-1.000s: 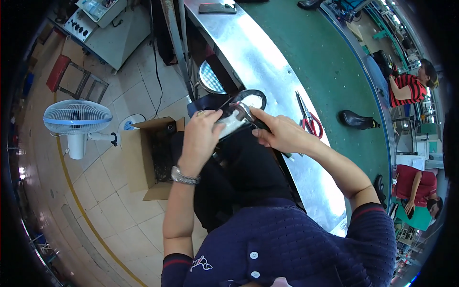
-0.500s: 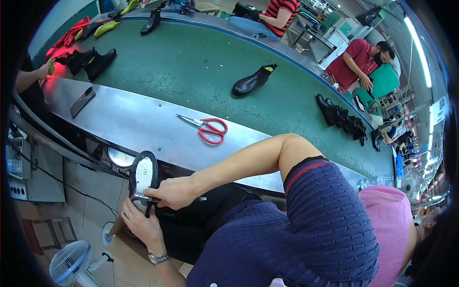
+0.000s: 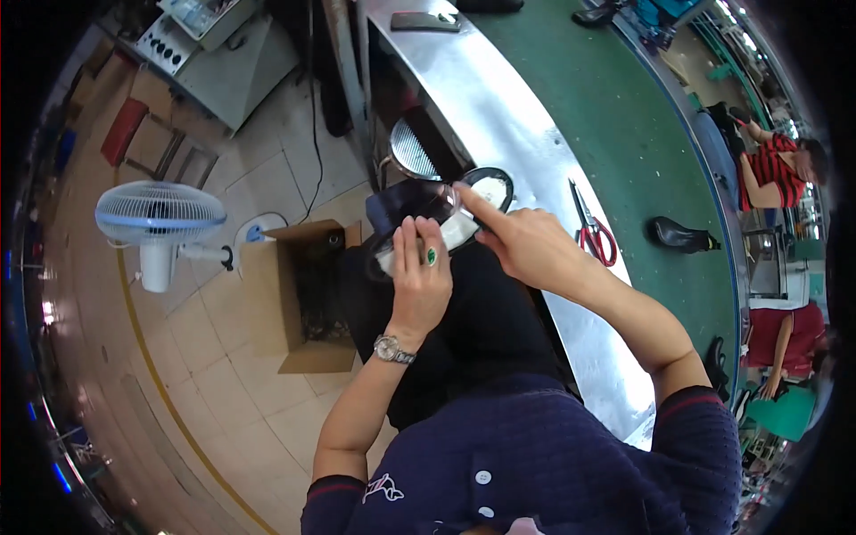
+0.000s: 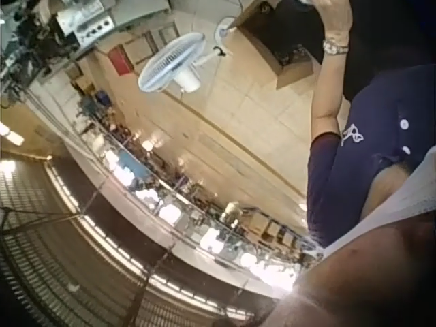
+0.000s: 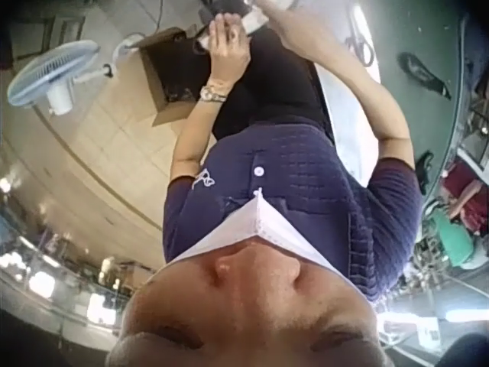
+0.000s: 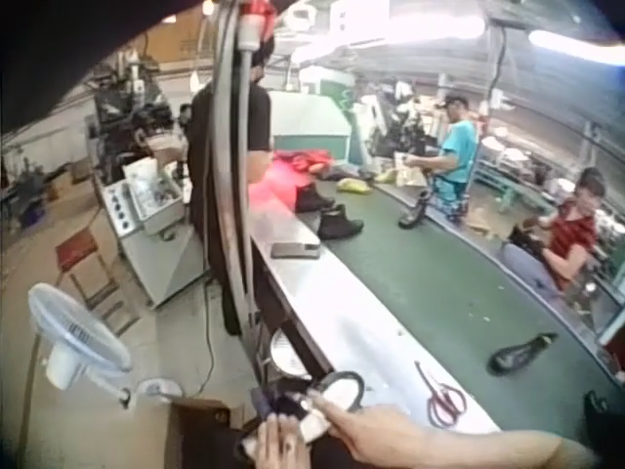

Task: Trimming excess material or thread from a shoe using scissors and pliers at an assembly line.

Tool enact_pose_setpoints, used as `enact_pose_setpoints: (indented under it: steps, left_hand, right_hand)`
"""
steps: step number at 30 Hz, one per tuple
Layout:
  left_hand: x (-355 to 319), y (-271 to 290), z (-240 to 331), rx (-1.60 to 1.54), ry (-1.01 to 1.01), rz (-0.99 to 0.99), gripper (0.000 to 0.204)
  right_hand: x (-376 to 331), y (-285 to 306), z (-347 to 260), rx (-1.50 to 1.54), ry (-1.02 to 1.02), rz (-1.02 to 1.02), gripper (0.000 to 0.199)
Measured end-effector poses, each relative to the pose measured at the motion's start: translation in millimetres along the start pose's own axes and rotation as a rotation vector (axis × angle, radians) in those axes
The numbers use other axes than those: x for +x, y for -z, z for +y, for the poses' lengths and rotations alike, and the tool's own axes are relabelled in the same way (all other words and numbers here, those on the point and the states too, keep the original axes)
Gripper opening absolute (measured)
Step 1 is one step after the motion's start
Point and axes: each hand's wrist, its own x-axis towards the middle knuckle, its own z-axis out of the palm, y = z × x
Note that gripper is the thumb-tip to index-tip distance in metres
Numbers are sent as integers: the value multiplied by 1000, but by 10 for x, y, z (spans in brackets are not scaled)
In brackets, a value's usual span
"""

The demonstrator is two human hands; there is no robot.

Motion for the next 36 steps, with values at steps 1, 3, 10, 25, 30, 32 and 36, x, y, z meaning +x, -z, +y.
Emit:
enact_pose_setpoints:
  steps: [1,3,10,25,30,32,36]
  left_hand:
    - [3,-1,-1,7,-1,8,40]
    - [-10,14,4,9,1,16,40]
    - [-26,-31,-23,-143,24,71,39]
    - [-55,364,-213,-75,143,-163,66]
    - [-138,309,-170,-334,280,-28,60]
    - [-89,480,-121,-370,328,-75,61]
    - [-101,627,41,-366,499,-239,71]
  right_hand:
    - [-17,-10,-69,76,29,138,65]
    - [-34,-133,-127,150,56,273,66]
    - [-1,-150,-90,38,68,75,71]
    - [71,-499,-183,147,34,106,64]
    - [-67,-323,-362,358,97,272,84]
    - [-51,-558,-410,328,11,138,84]
    - [-148,-839,-139,375,100,128,76]
